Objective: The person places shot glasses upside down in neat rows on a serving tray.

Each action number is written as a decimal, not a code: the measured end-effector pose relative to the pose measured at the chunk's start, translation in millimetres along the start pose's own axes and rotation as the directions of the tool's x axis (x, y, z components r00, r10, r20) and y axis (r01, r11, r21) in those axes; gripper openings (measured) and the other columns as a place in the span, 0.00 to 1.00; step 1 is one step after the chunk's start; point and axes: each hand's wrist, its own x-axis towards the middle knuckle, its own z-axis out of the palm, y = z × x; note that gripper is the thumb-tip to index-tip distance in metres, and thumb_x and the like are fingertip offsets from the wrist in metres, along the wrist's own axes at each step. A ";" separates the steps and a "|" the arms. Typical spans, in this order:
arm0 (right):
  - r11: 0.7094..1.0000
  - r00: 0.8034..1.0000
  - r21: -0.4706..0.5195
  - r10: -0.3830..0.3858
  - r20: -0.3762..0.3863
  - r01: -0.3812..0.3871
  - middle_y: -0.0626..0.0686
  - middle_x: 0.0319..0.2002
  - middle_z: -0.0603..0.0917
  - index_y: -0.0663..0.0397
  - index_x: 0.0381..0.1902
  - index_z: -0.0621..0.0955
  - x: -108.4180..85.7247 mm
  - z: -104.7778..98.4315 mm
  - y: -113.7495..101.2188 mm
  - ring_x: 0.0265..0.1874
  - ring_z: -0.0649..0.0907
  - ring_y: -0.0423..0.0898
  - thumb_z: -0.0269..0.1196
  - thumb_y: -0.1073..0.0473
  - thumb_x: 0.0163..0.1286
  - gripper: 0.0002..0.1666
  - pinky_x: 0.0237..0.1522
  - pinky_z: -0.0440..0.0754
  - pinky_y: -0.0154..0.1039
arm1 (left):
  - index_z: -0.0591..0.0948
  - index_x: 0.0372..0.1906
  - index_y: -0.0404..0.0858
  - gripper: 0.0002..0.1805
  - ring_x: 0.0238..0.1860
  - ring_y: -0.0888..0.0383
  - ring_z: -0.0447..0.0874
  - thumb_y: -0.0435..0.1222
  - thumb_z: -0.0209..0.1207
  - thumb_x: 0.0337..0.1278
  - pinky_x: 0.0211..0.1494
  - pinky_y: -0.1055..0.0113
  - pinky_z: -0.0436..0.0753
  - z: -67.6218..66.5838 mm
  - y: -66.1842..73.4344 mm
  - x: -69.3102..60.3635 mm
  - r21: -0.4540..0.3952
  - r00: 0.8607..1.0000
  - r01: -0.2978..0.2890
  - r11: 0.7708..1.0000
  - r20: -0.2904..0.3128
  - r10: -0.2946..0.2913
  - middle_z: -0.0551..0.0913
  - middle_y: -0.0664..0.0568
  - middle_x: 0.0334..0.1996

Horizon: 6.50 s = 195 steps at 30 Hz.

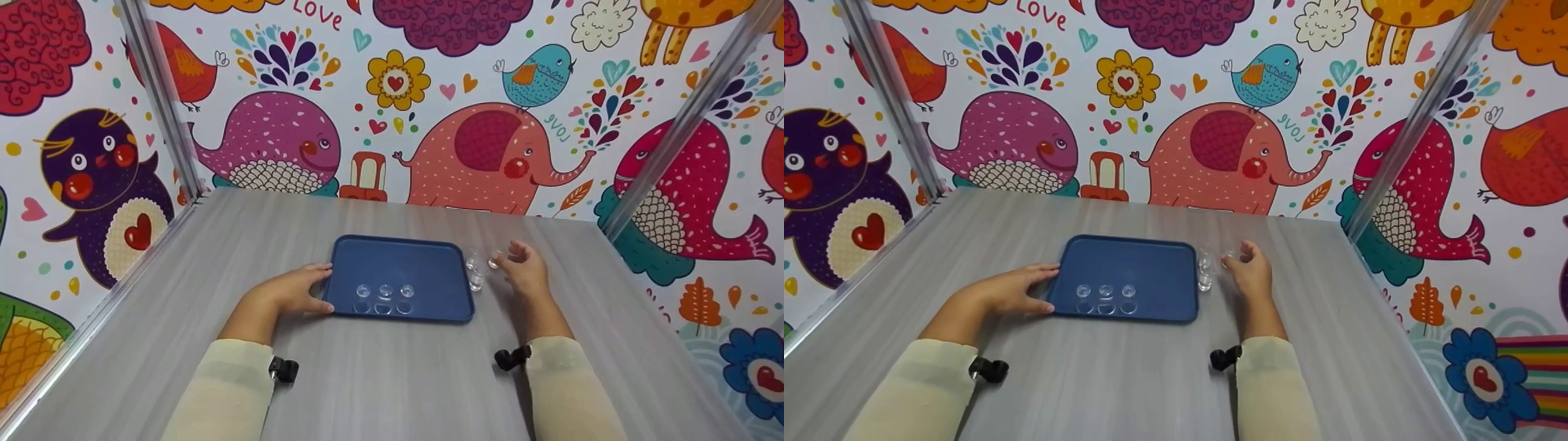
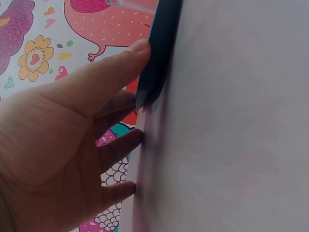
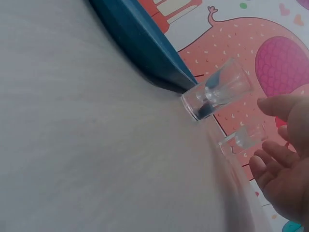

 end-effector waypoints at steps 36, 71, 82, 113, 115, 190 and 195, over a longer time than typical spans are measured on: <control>0.968 0.998 -0.243 0.059 -0.002 -0.058 0.62 0.65 0.82 0.57 0.70 0.79 12.0 7.4 15.4 0.63 0.80 0.57 0.66 0.49 0.78 0.29 0.72 0.80 0.54 | 0.66 0.83 0.36 0.50 0.86 0.39 0.56 0.50 0.75 0.62 0.88 0.41 0.59 2.7 -0.2 1.9 -0.006 1.000 0.027 1.000 0.008 -0.027 0.61 0.48 0.86; 0.981 0.974 -0.076 -0.167 0.153 0.180 0.54 0.51 0.88 0.46 0.58 0.87 -45.0 19.6 -53.5 0.51 0.85 0.50 0.76 0.39 0.67 0.28 0.53 0.88 0.34 | 0.65 0.83 0.36 0.50 0.87 0.38 0.56 0.50 0.74 0.63 0.88 0.40 0.58 -0.3 -1.2 -0.2 -0.006 1.000 0.021 1.000 0.008 -0.021 0.60 0.47 0.86; 0.946 0.901 0.005 -0.311 0.304 0.325 0.53 0.43 0.90 0.51 0.49 0.87 -68.4 35.7 -68.4 0.44 0.87 0.53 0.79 0.49 0.66 0.19 0.46 0.90 0.38 | 0.66 0.82 0.33 0.50 0.86 0.39 0.57 0.50 0.74 0.63 0.88 0.42 0.60 2.0 -2.4 2.5 0.012 1.000 -0.005 1.000 0.001 0.005 0.62 0.45 0.85; 0.916 0.831 -0.001 -0.363 0.422 0.401 0.52 0.36 0.85 0.44 0.52 0.90 -78.9 52.2 -66.2 0.34 0.80 0.48 0.77 0.48 0.69 0.16 0.33 0.81 0.30 | 0.66 0.81 0.31 0.50 0.86 0.38 0.56 0.49 0.75 0.62 0.88 0.41 0.59 -0.4 -0.1 1.4 -0.004 1.000 -0.008 1.000 0.011 0.008 0.61 0.45 0.86; 0.913 0.834 -0.022 -0.361 0.418 0.407 0.52 0.37 0.86 0.43 0.52 0.90 -78.4 52.5 -65.4 0.35 0.80 0.49 0.77 0.47 0.68 0.17 0.33 0.81 0.30 | 0.66 0.81 0.31 0.50 0.87 0.39 0.56 0.49 0.75 0.62 0.88 0.41 0.59 -0.3 -0.1 1.5 -0.004 1.000 -0.008 1.000 0.010 0.008 0.61 0.44 0.86; 0.974 0.941 -0.181 -0.068 0.332 0.134 0.60 0.70 0.83 0.55 0.71 0.79 -22.3 -7.9 -19.1 0.69 0.82 0.57 0.74 0.58 0.69 0.34 0.70 0.84 0.47 | 0.66 0.82 0.35 0.50 0.87 0.39 0.55 0.49 0.75 0.62 0.88 0.40 0.58 -0.1 0.9 1.3 -0.008 0.999 0.029 1.000 0.016 -0.029 0.60 0.47 0.86; 0.971 0.937 -0.214 -0.025 0.347 0.105 0.59 0.61 0.87 0.55 0.67 0.82 -19.0 -0.6 -8.1 0.56 0.84 0.50 0.76 0.58 0.66 0.32 0.54 0.85 0.37 | 0.66 0.82 0.33 0.50 0.86 0.39 0.56 0.49 0.75 0.62 0.88 0.41 0.59 0.0 0.7 1.2 -0.009 1.000 0.012 1.000 0.005 -0.012 0.61 0.46 0.86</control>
